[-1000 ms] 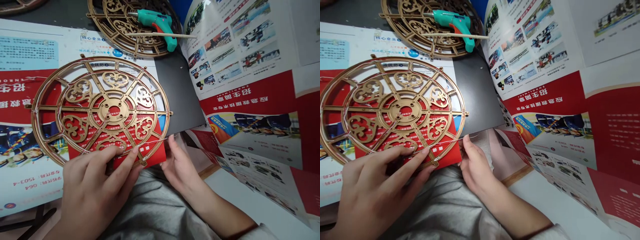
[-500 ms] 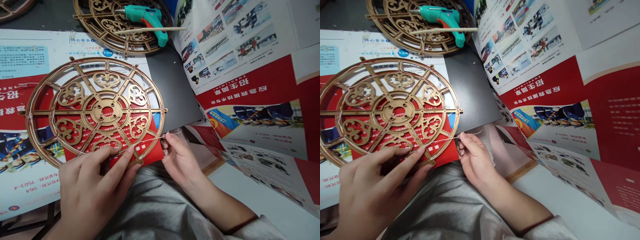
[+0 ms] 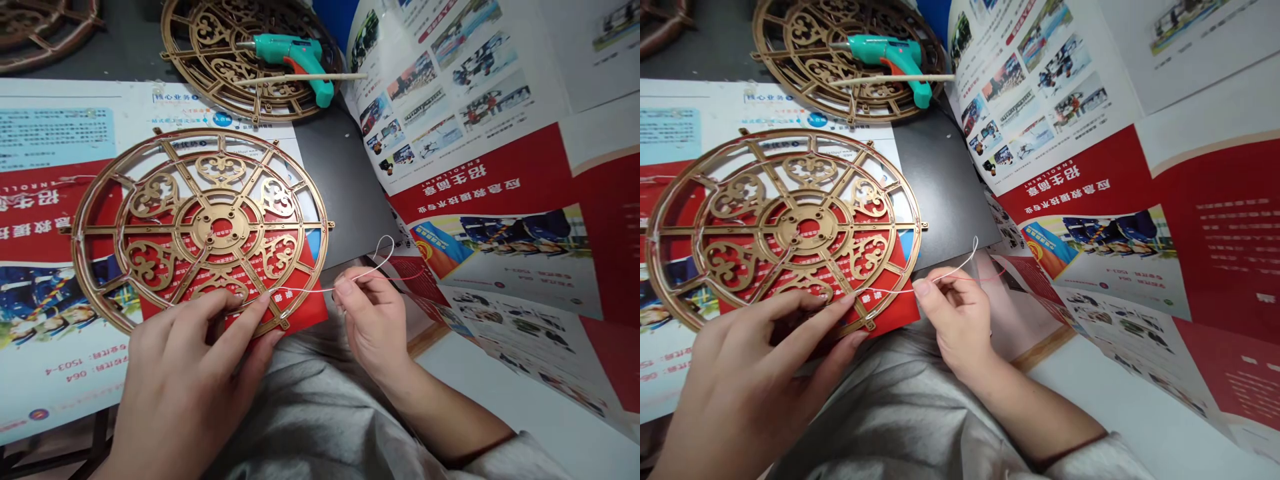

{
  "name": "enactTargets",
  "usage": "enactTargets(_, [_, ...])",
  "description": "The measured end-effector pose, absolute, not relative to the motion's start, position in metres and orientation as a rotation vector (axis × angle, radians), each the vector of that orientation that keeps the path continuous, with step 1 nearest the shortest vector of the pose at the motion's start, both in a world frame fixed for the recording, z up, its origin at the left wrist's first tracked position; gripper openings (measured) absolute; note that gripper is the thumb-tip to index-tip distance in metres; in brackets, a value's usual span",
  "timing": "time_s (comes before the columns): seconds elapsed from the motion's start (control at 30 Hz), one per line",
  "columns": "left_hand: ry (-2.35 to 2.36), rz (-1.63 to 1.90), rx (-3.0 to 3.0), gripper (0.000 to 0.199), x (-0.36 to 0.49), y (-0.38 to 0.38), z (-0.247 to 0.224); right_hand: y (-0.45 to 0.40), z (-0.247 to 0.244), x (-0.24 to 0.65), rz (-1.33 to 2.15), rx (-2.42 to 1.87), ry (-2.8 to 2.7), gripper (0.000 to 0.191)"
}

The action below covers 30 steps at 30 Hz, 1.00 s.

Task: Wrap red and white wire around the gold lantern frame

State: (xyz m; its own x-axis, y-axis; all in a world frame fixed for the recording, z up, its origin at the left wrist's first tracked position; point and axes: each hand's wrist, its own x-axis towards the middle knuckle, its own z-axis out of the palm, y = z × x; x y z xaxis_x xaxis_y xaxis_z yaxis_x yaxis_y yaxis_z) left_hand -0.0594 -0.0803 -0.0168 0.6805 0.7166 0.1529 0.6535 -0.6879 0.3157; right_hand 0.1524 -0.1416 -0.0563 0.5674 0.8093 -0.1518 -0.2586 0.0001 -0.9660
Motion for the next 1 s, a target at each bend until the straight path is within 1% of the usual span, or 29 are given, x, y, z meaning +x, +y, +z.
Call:
enactTargets(0.2, [1.128, 0.308, 2.585, 0.027, -0.055, -0.076, -0.006, -0.133, -0.052, 0.154, 0.882, -1.352, -0.558, 0.017])
enactTargets(0.4, [1.109, 0.471, 2.528, 0.019, -0.028, -0.067, 0.007, -0.132, -0.049, 0.155, 0.93, -1.372, -0.548, 0.018])
enactTargets(0.6, [0.964, 0.523, 2.408, 0.019, -0.002, -0.049, 0.004, -0.13, -0.048, 0.157, 0.937, -1.39, -0.573, 0.02])
enactTargets(0.87, [0.936, 0.376, 2.186, 0.018, -0.001, -0.035, 0.005, -0.126, -0.048, 0.16, 1.033, -1.356, -0.574, 0.022])
enactTargets(1.0, [0.955, 0.386, 2.138, 0.019, 0.0, -0.035, 0.006, -0.126, -0.047, 0.16, 1.052, -1.348, -0.581, 0.025])
